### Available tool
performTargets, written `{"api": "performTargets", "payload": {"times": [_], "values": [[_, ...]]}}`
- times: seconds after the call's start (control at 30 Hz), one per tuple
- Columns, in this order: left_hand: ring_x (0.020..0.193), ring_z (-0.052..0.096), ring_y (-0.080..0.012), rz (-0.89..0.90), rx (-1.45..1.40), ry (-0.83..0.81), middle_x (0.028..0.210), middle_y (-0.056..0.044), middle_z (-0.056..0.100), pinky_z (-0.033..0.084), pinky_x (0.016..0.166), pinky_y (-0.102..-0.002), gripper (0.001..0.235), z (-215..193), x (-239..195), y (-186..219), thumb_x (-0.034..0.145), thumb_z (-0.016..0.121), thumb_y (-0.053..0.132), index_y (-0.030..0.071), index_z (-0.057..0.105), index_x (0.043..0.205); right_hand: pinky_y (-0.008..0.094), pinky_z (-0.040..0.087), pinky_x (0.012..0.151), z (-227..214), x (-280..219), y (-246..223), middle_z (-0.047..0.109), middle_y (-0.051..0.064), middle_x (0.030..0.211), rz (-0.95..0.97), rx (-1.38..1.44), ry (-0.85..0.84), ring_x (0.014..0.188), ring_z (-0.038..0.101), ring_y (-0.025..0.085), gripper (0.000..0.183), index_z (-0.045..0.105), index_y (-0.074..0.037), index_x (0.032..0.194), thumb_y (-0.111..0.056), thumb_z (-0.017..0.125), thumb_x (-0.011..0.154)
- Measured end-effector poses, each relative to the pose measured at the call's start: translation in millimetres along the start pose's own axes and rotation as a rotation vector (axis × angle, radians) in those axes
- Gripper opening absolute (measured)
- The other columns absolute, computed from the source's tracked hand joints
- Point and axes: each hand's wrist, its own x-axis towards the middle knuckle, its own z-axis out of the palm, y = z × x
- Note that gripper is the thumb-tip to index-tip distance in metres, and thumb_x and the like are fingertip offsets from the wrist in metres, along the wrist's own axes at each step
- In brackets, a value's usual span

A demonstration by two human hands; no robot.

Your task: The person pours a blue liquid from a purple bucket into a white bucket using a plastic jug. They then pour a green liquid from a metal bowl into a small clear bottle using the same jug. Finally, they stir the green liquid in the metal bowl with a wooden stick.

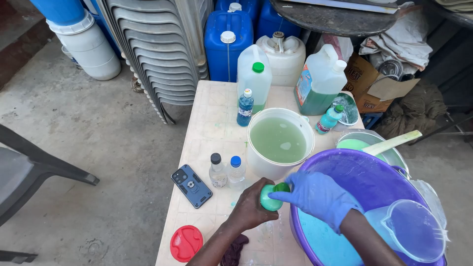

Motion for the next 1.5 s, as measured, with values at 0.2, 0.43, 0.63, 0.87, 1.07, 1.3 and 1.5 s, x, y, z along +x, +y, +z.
{"api": "performTargets", "payload": {"times": [0.2,0.43,0.63,0.87,1.07,1.3,1.5], "values": [[0.087,0.061,-0.0208,-0.024,-0.023,-0.008,0.103,0.002,0.068,0.049,0.071,-0.037,0.063,-1,1,5,0.058,0.083,0.018,0.023,0.057,0.115,0.031,0.045,0.067,-1,-5,-2,0.063,-0.008,0.066,-0.041,0.109,0.051,0.065,0.059,0.014,0.037,0.066,-0.03,0.077,-0.066,0.065,0.087],[0.078,0.056,-0.0183,-0.025,-0.059,-0.034,0.091,0.001,0.066,0.046,0.066,-0.034,0.06,6,-2,5,0.059,0.08,0.018,0.021,0.057,0.114,0.021,0.052,0.095,6,-8,14,0.077,-0.018,0.105,-0.085,0.258,-0.005,0.1,0.072,0.001,0.058,0.059,-0.046,0.14,-0.05,0.074,0.083],[0.082,0.06,-0.0191,0.055,-0.065,-0.068,0.095,0.0,0.067,0.046,0.068,-0.034,0.056,9,-3,10,0.058,0.08,0.013,0.019,0.058,0.11,0.037,0.034,0.051,30,1,36,0.038,-0.002,0.049,-0.082,-0.302,0.096,0.047,0.044,0.014,0.076,0.039,-0.022,0.056,-0.086,0.031,0.096],[0.086,0.059,-0.0206,0.092,-0.052,-0.15,0.103,-0.001,0.067,0.047,0.072,-0.034,0.062,9,-2,15,0.06,0.079,0.015,0.019,0.058,0.117,0.037,0.05,0.068,6,-22,21,0.067,-0.004,0.064,-0.075,-0.025,0.071,0.067,0.068,0.018,0.048,0.064,-0.028,0.078,-0.075,0.061,0.086],[0.083,0.057,-0.0192,0.026,-0.066,-0.172,0.099,0.0,0.067,0.046,0.069,-0.034,0.059,3,-1,23,0.06,0.079,0.016,0.02,0.058,0.115,0.035,0.052,0.071,45,-4,51,0.073,-0.007,0.08,-0.136,-0.036,0.118,0.075,0.07,0.017,0.043,0.068,-0.035,0.105,-0.072,0.058,0.085],[0.085,0.059,-0.0202,0.019,-0.059,-0.191,0.101,0.0,0.069,0.048,0.071,-0.035,0.06,1,-1,24,0.059,0.08,0.018,0.021,0.06,0.115,0.028,0.051,0.075,23,-13,31,0.074,-0.014,0.08,-0.076,0.187,0.046,0.076,0.07,0.009,0.025,0.071,-0.034,0.099,-0.055,0.07,0.084],[0.082,0.062,-0.0213,-0.06,-0.038,-0.047,0.093,0.002,0.07,0.048,0.069,-0.037,0.058,20,1,10,0.055,0.086,0.019,0.023,0.058,0.105,0.042,0.055,0.073,77,18,43,0.075,0.004,0.079,0.085,0.033,0.265,0.078,0.072,0.028,0.058,0.065,-0.022,0.093,-0.078,0.053,0.087]]}}
